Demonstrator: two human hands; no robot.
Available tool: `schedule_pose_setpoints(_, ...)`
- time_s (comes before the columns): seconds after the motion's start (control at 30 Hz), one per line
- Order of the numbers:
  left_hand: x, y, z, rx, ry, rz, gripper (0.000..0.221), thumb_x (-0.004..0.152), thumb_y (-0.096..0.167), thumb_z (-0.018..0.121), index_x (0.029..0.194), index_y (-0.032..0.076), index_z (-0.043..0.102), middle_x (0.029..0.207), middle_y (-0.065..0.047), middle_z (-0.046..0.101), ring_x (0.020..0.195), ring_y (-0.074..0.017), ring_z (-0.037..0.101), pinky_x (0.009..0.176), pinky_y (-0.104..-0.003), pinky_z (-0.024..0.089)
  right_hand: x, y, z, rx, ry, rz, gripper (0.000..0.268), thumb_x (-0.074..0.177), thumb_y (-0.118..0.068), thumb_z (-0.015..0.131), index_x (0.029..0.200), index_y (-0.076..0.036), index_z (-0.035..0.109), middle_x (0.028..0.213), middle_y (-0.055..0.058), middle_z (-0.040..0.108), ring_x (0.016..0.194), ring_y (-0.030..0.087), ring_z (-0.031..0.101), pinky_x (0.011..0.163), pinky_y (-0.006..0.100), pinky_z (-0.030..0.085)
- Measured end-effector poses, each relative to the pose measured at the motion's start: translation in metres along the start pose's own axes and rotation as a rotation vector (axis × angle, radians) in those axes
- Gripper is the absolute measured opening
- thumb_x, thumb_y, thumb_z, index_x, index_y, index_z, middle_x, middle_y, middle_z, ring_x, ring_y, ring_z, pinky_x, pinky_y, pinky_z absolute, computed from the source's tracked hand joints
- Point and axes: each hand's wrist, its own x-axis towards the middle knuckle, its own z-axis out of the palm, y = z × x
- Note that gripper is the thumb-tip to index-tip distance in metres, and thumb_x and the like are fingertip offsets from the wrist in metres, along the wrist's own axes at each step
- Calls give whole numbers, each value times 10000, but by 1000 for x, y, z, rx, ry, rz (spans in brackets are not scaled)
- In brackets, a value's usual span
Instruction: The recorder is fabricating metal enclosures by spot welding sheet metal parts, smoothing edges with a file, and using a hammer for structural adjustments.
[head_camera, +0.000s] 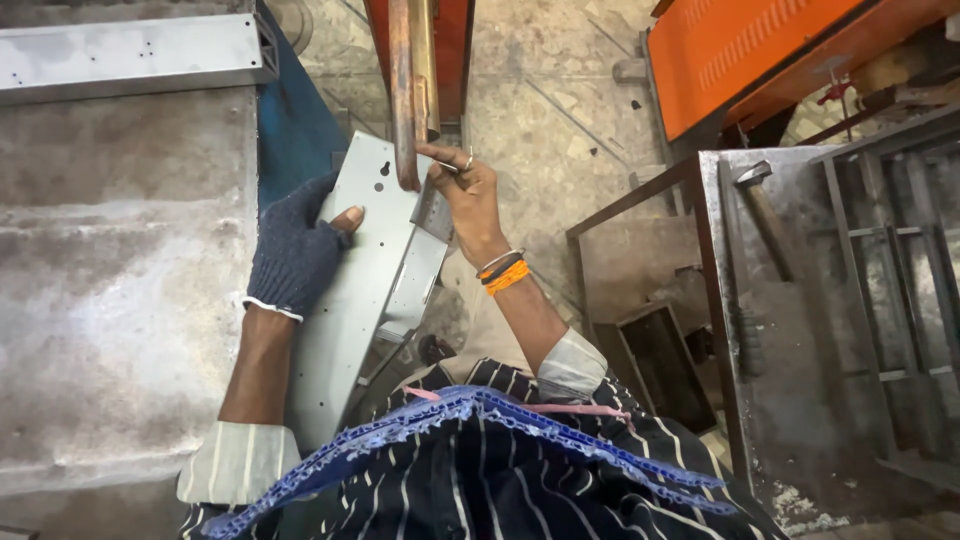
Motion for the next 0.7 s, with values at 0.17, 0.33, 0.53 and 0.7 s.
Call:
schedule_pose_setpoints(0.17, 2, -2, 0, -24, -6, -4, 461, 901, 180, 743, 1296, -44, 662, 959, -116, 764, 703, -114, 642, 660, -295, 537, -2, -6, 2, -21, -1, -17, 263, 1030, -145, 683, 1244, 5, 719, 1174, 16, 716, 1052, 74, 632, 934, 244, 500)
schedule_pose_setpoints(0.33, 4, -4, -1, -63, -8, 5, 485, 883, 171, 742, 1303, -52, 647, 989, -120, 766, 718, -115, 670, 666, -294, 555, -2, 0, 2, -15, 1, -41, 242, 1047, -112, 679, 1251, 8, 724, 1147, 15, 695, 1041, 83, 622, 934, 249, 491)
schedule_pose_setpoints(0.53, 3, -8, -1, -19, -6, 8, 493, 895, 176, 747, 1309, -65, 632, 1004, -137, 759, 746, -118, 684, 683, -296, 562, -4, -21, -10, -119, -61, -30, 239, 1048, -70, 656, 1269, -1, 715, 1206, 44, 720, 1108, 114, 638, 1003, 273, 493)
schedule_pose_setpoints(0.7, 6, -9, -3, -77, -41, 23, 488, 888, 155, 732, 1316, -60, 642, 1042, -154, 768, 780, -129, 673, 709, -299, 558, -19, -73, 5, -443, -262, -149, 734, 762, -91, 853, 1412, -4, 524, 1383, 130, 601, 1321, 207, 553, 1152, 356, 425)
